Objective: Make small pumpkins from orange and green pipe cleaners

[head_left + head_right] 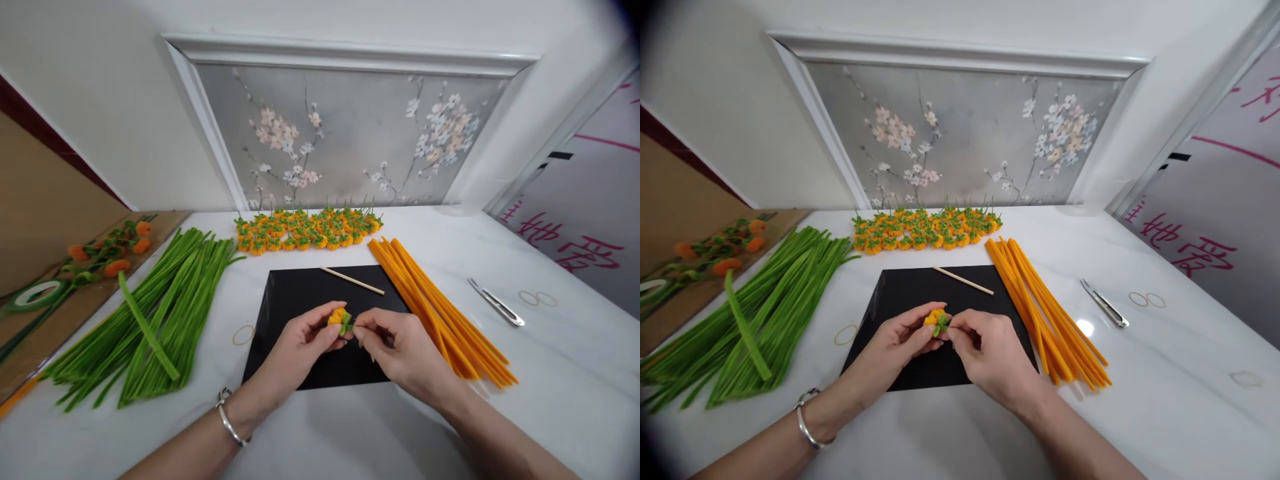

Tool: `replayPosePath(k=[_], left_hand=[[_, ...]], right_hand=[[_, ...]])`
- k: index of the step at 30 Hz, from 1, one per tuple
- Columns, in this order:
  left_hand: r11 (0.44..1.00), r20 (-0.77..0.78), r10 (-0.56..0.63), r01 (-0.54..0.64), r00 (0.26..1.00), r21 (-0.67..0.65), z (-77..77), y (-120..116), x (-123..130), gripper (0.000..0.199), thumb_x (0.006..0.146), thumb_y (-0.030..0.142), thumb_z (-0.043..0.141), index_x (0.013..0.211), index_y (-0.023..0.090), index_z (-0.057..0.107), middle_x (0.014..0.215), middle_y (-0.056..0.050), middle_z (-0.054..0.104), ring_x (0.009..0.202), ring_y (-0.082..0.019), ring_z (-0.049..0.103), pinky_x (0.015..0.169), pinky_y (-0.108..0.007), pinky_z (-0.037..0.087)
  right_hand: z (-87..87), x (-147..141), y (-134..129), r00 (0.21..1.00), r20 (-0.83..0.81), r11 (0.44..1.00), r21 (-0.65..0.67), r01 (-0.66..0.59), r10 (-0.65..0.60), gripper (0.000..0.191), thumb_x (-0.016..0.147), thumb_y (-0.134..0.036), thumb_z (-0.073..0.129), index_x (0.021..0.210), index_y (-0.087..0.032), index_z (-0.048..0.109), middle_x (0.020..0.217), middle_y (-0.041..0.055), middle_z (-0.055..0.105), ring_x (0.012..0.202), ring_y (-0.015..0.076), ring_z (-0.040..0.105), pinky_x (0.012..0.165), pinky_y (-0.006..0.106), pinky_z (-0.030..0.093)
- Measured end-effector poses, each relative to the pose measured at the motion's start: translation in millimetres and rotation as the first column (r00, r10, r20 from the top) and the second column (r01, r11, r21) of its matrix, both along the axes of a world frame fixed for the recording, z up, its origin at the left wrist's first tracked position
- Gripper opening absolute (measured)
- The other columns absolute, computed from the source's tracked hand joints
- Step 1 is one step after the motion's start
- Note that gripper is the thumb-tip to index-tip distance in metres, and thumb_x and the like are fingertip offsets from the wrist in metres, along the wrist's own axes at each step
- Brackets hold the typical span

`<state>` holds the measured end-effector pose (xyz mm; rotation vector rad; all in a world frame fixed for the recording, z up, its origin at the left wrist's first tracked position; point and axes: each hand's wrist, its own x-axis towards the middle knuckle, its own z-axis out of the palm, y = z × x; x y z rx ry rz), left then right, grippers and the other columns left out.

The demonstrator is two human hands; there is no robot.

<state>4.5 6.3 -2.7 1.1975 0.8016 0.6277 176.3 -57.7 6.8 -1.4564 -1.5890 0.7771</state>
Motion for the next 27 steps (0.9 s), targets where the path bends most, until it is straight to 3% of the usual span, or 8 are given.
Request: replayPosePath(k=[6,11,17,27], left_hand=[[0.955,0.183,0.021,0.035,0.983,-0.296,3.8,-1.9,0.6,0.025,0.088,0.022,0.062,0.112,0.018,0.063,0.106,-0.006,0.069,0.096,-0.016,0.067,0.089,-0.026,0.053],[0.9,0.2,0.039,0.052,0.979,-0.433,11.2,-1.4,1.1,0.03,0.092,0.022,0.056,0.12,0.014,0.058,0.11,-0.013,0.069,0.101,-0.022,0.067,0.088,-0.025,0.053],[0.91,0.257,0.034,0.076,0.966,-0.407,10.4,-2.3,1.4,0.025,0.092,0.026,0.055,0.111,0.012,0.065,0.106,-0.012,0.07,0.094,-0.019,0.069,0.086,-0.024,0.054],[0.927,0.214,0.015,0.067,0.977,-0.368,7.0,-4.7,4.4,0.019,0.088,0.02,0.062,0.104,0.012,0.068,0.098,-0.008,0.071,0.087,-0.012,0.068,0.08,-0.02,0.053]], right_hand=[[0.8,0.8,1.2,0.999,-0.026,0.996,0.083,0.022,-0.02,0.019,0.091,-0.027,0.05,0.084,-0.018,0.065,0.064,-0.0015,0.059,0.054,0.0091,0.048,0.049,0.02,0.036],[-4.9,11.2,4.8,0.987,-0.112,0.981,0.139,0.135,-0.12,0.025,0.094,-0.033,0.044,0.1,-0.019,0.064,0.075,0.0027,0.063,0.057,0.0114,0.054,0.052,0.022,0.044],[-5.1,6.5,7.8,1.0,0.025,0.954,0.298,-0.016,0.009,0.022,0.087,-0.018,0.053,0.102,-0.023,0.068,0.095,0.0066,0.064,0.083,0.0166,0.062,0.073,0.027,0.053],[-12.9,-0.1,6.5,0.996,0.085,0.934,0.356,-0.038,0.008,0.02,0.085,-0.008,0.052,0.085,-0.02,0.068,0.088,0.0054,0.064,0.08,0.0144,0.063,0.073,0.024,0.053]])
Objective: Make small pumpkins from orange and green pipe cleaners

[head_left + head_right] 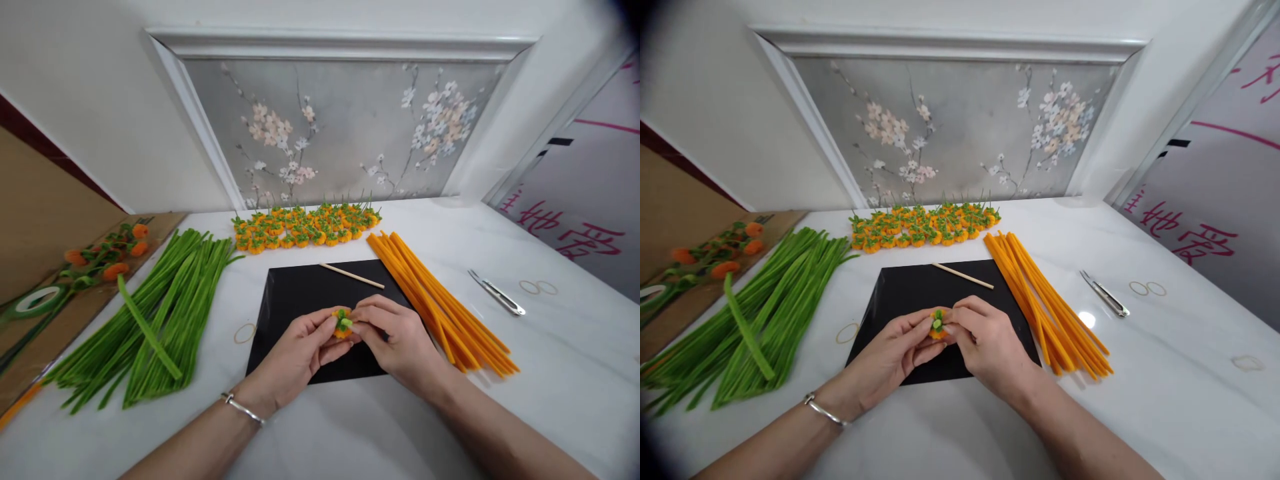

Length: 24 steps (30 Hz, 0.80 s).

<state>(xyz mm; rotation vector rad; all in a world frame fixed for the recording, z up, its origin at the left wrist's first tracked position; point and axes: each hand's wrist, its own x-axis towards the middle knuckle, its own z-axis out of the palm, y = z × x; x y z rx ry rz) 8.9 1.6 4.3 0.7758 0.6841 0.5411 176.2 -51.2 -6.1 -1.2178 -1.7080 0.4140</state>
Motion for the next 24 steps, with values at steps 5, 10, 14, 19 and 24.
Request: replayPosePath(k=[5,10,14,19,24], left_hand=[[0.999,0.01,0.003,-0.003,1.0,0.048,-2.1,1.2,-1.3,0.018,0.085,0.02,0.065,0.101,0.012,0.069,0.096,-0.007,0.07,0.085,-0.011,0.067,0.081,-0.02,0.053],[0.998,0.004,0.065,-0.065,0.998,-0.009,-0.8,-0.1,-2.2,0.021,0.086,0.02,0.064,0.106,0.016,0.067,0.099,-0.007,0.071,0.088,-0.015,0.068,0.084,-0.026,0.054],[0.997,-0.002,0.078,-0.078,0.997,-0.018,-1.2,-0.7,-1.1,0.018,0.082,0.02,0.068,0.099,0.015,0.069,0.098,-0.007,0.07,0.085,-0.014,0.067,0.082,-0.025,0.053],[0.996,-0.012,0.085,-0.085,0.996,0.026,-2.3,-0.7,-1.2,0.022,0.08,0.028,0.071,0.098,0.015,0.069,0.094,-0.005,0.068,0.082,-0.012,0.065,0.078,-0.021,0.053],[0.989,-0.058,0.117,-0.111,0.991,0.097,-2.8,-0.2,-1.7,0.021,0.076,0.029,0.075,0.091,0.015,0.07,0.085,-0.001,0.065,0.075,-0.008,0.061,0.073,-0.018,0.053]], right_hand=[[-0.1,0.2,0.8,1.0,0.005,1.0,0.016,-0.015,0.015,0.021,0.087,-0.012,0.051,0.081,-0.021,0.07,0.085,0.0044,0.067,0.076,0.0143,0.064,0.07,0.025,0.055],[2.0,0.9,-0.5,1.0,0.032,0.997,0.083,-0.003,0.0,0.023,0.087,-0.01,0.05,0.09,-0.021,0.07,0.09,0.0059,0.066,0.086,0.0161,0.064,0.076,0.027,0.055],[-0.6,2.0,-1.0,0.987,0.161,0.982,0.178,-0.059,0.03,0.03,0.091,-0.01,0.046,0.103,-0.024,0.07,0.101,0.0067,0.067,0.092,0.0173,0.063,0.08,0.03,0.056],[-7.1,2.7,1.0,0.97,0.229,0.971,0.203,-0.129,0.081,0.031,0.092,-0.011,0.047,0.109,-0.027,0.068,0.102,0.0051,0.069,0.092,0.0179,0.062,0.078,0.031,0.057],[-10.2,1.1,1.2,0.962,0.256,0.962,0.226,-0.153,0.093,0.033,0.092,-0.011,0.048,0.115,-0.027,0.066,0.104,0.0055,0.069,0.094,0.0188,0.061,0.078,0.033,0.058]])
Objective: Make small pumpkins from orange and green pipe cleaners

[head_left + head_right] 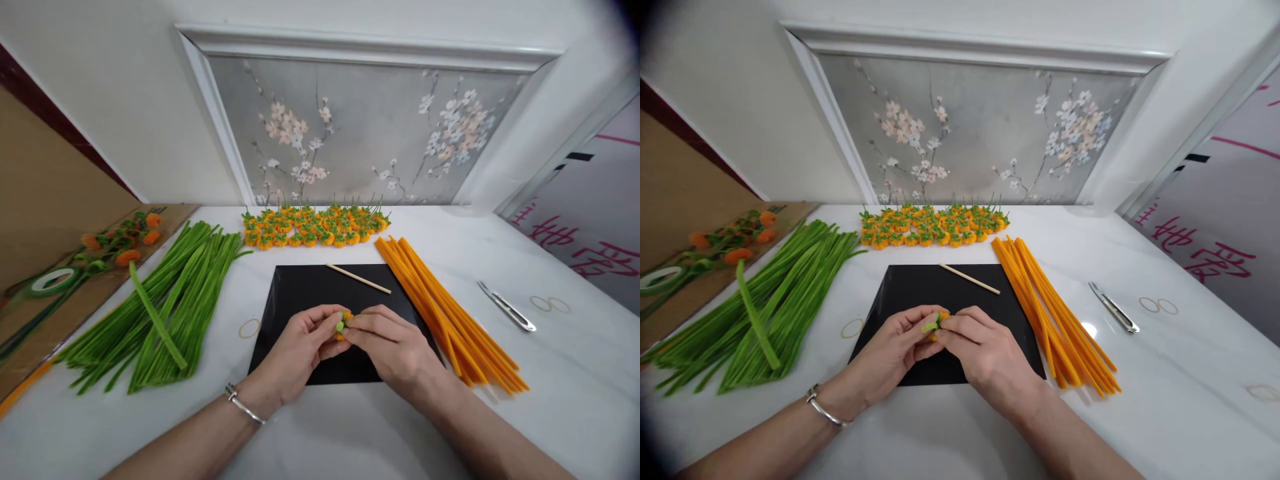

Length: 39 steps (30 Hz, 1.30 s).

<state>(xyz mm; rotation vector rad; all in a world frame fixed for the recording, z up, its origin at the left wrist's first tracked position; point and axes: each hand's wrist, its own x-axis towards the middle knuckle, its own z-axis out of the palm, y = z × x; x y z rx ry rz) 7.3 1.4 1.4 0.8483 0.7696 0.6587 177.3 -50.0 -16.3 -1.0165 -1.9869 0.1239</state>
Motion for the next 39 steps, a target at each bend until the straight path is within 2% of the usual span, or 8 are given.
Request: replayPosePath(k=[4,7,12,18,23,26,32,39], left_hand=[[1.0,0.01,0.012,-0.013,1.0,0.002,0.9,0.8,-0.1,0.023,0.074,0.029,0.076,0.09,0.015,0.07,0.084,-0.001,0.066,0.075,-0.009,0.062,0.073,-0.019,0.053],[1.0,0.011,0.014,-0.015,1.0,0.007,3.7,0.7,-0.5,0.023,0.073,0.028,0.077,0.09,0.014,0.069,0.085,-0.001,0.067,0.076,-0.01,0.063,0.074,-0.019,0.053],[0.999,-0.035,0.006,-0.004,0.999,0.044,6.3,-0.9,-1.3,0.032,0.077,0.03,0.073,0.105,0.018,0.063,0.089,-0.003,0.07,0.081,-0.016,0.069,0.076,-0.024,0.055],[0.988,-0.088,-0.035,0.048,0.996,0.147,0.7,-3.9,-0.9,0.029,0.082,0.04,0.066,0.1,0.017,0.067,0.091,-0.004,0.069,0.078,-0.014,0.068,0.075,-0.025,0.056],[0.981,-0.067,-0.08,0.09,0.995,0.171,3.6,-5.6,-1.2,0.035,0.079,0.038,0.07,0.108,0.018,0.064,0.09,-0.003,0.069,0.08,-0.014,0.067,0.079,-0.027,0.054],[0.972,-0.082,-0.092,0.107,0.992,0.208,6.1,-5.2,-1.7,0.042,0.077,0.037,0.071,0.114,0.019,0.059,0.084,-0.003,0.069,0.077,-0.013,0.067,0.079,-0.028,0.054],[0.95,-0.102,-0.09,0.116,0.991,0.288,4.9,-5.0,-1.3,0.034,0.079,0.039,0.069,0.102,0.017,0.056,0.08,-0.001,0.067,0.072,-0.01,0.064,0.074,-0.023,0.054],[0.948,-0.094,-0.105,0.128,0.99,0.291,4.0,-6.1,-2.0,0.032,0.085,0.034,0.063,0.111,0.019,0.05,0.086,-0.001,0.067,0.077,-0.01,0.064,0.079,-0.025,0.053]], right_hand=[[-0.4,-1.6,0.4,0.999,-0.036,1.0,0.008,-0.001,0.001,0.034,0.091,-0.011,0.049,0.115,-0.029,0.066,0.104,0.0047,0.07,0.094,0.019,0.062,0.077,0.033,0.059],[2.3,-2.3,0.3,0.989,-0.151,0.999,-0.036,0.001,-0.006,0.031,0.091,-0.01,0.049,0.106,-0.028,0.07,0.1,0.0045,0.07,0.089,0.0178,0.064,0.076,0.032,0.058],[9.3,-1.4,-0.7,0.945,-0.29,0.982,-0.156,0.11,-0.152,0.018,0.086,-0.013,0.057,0.095,-0.022,0.069,0.093,0.0055,0.068,0.088,0.0175,0.065,0.079,0.029,0.056],[11.9,-5.6,-2.2,0.945,-0.273,0.968,-0.219,0.123,-0.182,0.014,0.086,-0.013,0.056,0.091,-0.021,0.067,0.09,0.0063,0.065,0.079,0.0162,0.063,0.071,0.026,0.054],[13.2,-6.2,-4.2,0.947,-0.271,0.964,-0.246,0.103,-0.17,0.014,0.087,-0.013,0.053,0.089,-0.02,0.066,0.089,0.0067,0.063,0.078,0.0154,0.062,0.068,0.025,0.054],[13.8,-4.8,-5.3,0.955,-0.25,0.966,-0.24,0.098,-0.158,0.014,0.087,-0.015,0.054,0.092,-0.02,0.065,0.092,0.0073,0.063,0.08,0.0161,0.063,0.069,0.026,0.054],[14.6,-5.5,-4.9,0.959,-0.23,0.976,-0.181,0.125,-0.165,0.016,0.085,-0.011,0.053,0.089,-0.019,0.067,0.088,0.0066,0.065,0.08,0.0161,0.064,0.073,0.026,0.054],[15.6,-2.3,-4.4,0.95,-0.264,0.949,-0.305,0.08,-0.165,0.014,0.085,-0.013,0.055,0.087,-0.019,0.066,0.089,0.0064,0.065,0.08,0.0157,0.063,0.069,0.025,0.054]])
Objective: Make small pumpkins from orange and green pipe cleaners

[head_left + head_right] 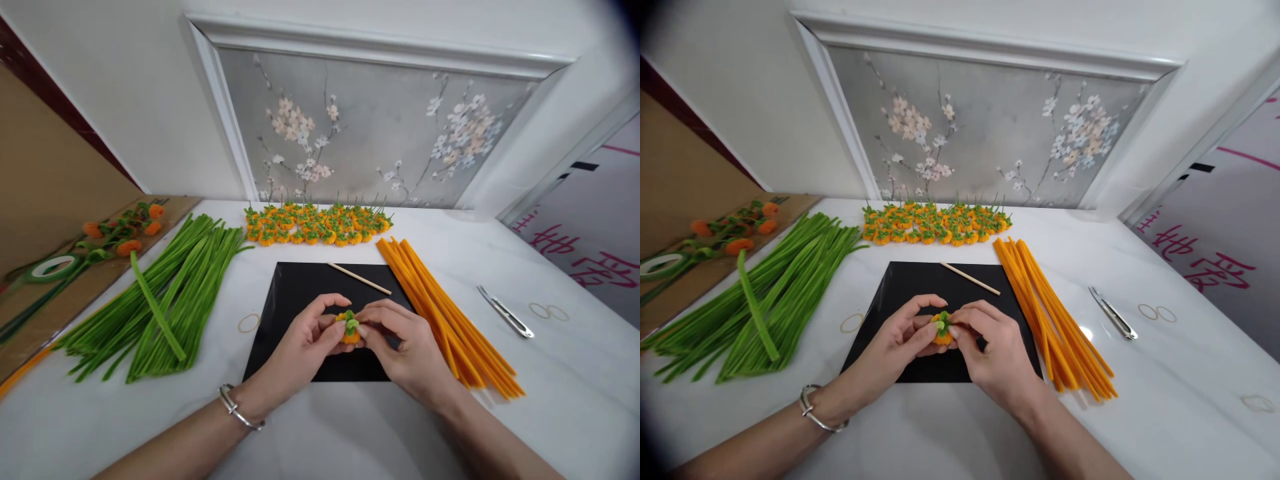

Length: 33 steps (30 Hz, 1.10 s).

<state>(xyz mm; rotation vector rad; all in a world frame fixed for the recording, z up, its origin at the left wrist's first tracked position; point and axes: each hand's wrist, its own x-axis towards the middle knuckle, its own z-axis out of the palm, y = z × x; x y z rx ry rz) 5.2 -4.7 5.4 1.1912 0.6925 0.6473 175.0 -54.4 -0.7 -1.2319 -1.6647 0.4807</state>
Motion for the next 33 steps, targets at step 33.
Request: replayPosePath(k=[33], left_hand=[[0.631,-0.321,0.171,0.147,0.932,0.762,-5.5,4.5,-3.8,0.026,0.086,0.007,0.05,0.087,0.019,0.073,0.123,-0.008,0.062,0.116,-0.021,0.058,0.096,-0.031,0.049]], right_hand=[[3.9,-7.1,-1.2,0.996,0.09,0.983,0.182,-0.03,0.014,0.017,0.088,-0.011,0.053,0.081,-0.02,0.065,0.077,0.0026,0.066,0.074,0.0134,0.064,0.068,0.023,0.054]])
